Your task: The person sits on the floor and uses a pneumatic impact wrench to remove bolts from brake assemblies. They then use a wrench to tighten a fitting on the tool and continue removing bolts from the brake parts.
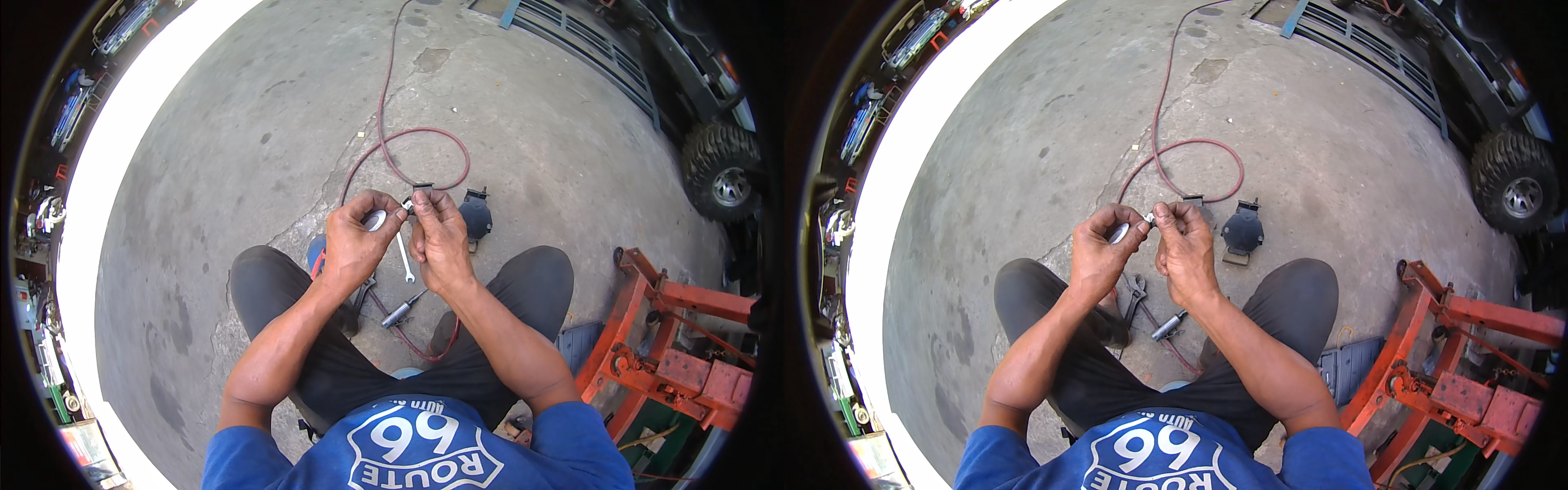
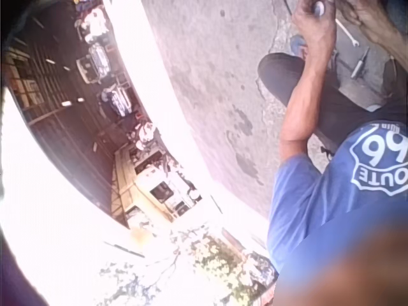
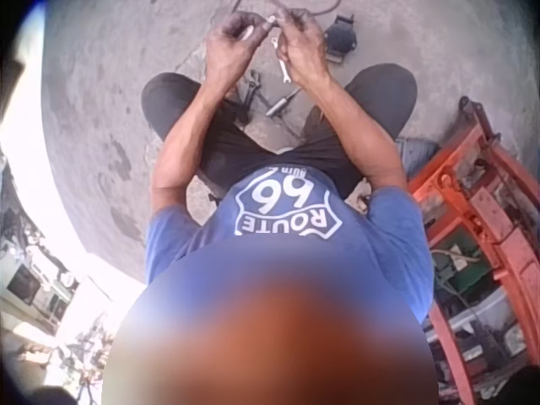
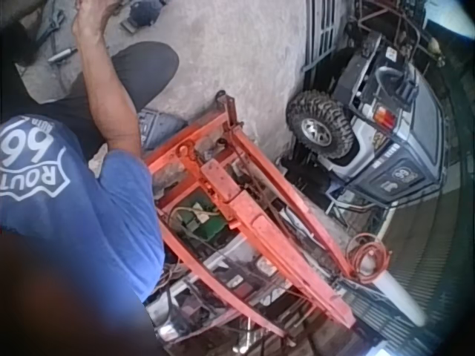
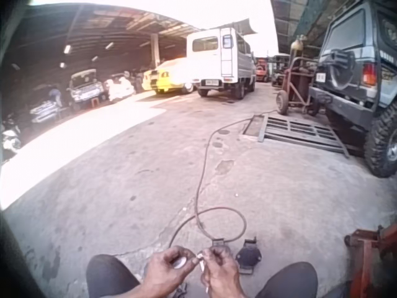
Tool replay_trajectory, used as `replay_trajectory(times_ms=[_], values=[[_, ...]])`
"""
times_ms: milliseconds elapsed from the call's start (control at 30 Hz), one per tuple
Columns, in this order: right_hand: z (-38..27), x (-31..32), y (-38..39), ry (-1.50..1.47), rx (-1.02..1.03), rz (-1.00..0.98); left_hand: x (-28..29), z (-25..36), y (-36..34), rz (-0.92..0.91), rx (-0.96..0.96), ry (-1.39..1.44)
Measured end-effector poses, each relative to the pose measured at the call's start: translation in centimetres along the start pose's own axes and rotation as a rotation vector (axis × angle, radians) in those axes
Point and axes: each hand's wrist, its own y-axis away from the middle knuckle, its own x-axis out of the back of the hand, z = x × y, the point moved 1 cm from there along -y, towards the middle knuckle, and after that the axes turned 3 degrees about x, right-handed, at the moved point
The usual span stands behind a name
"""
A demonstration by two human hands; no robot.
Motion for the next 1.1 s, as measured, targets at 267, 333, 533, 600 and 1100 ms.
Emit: replay_trajectory(times_ms=[267, 333, 533, 600, 1100], values=[[-0.4, -0.1, 0.2, 0.035, -0.061, -0.04, 0.4, 0.2, 0.0, -0.015, 0.003, -0.066], [-0.8, -0.1, 0.4, 0.052, -0.082, -0.078, 0.7, 0.6, -0.1, 0.001, -0.057, -0.056], [-1.5, 0.0, 0.1, 0.173, -0.017, -0.176, 1.2, 1.1, -0.1, 0.021, -0.131, -0.122], [-1.2, 0.1, -0.2, 0.151, -0.051, -0.11, 1.2, 1.1, 0.0, 0.007, -0.168, -0.131], [-0.4, 0.2, -0.6, -0.024, -0.064, -0.163, 1.5, 1.4, 0.0, -0.009, -0.111, -0.126]])
